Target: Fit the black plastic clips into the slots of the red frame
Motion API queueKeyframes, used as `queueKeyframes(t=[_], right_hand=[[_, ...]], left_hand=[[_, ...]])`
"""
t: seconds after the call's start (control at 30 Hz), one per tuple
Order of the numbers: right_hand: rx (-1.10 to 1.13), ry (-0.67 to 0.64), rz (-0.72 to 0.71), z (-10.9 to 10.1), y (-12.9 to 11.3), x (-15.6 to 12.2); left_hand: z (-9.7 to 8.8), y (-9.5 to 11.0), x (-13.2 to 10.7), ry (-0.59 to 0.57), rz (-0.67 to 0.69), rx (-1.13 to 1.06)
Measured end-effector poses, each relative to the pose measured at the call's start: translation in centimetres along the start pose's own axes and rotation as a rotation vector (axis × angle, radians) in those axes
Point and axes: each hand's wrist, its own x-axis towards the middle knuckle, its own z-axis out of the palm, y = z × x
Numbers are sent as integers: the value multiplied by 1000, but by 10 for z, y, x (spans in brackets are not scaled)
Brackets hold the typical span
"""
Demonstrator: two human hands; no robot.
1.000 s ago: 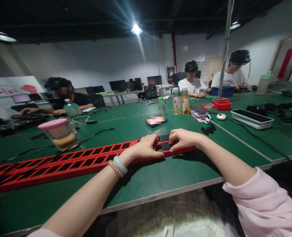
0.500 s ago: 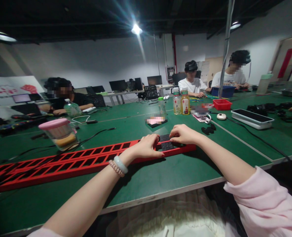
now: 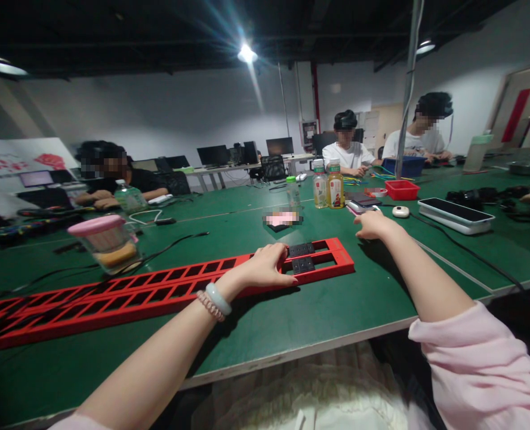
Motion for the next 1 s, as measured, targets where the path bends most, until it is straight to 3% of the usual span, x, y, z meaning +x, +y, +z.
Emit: queueKeyframes(t=[0.23,1.0], right_hand=[[55,-138,-13,-1,10,-3],[40,-196,28,7,20,4]], left_hand=[[0,-1,0,2,21,-6],[-2,3,-1,-10,-27,5]])
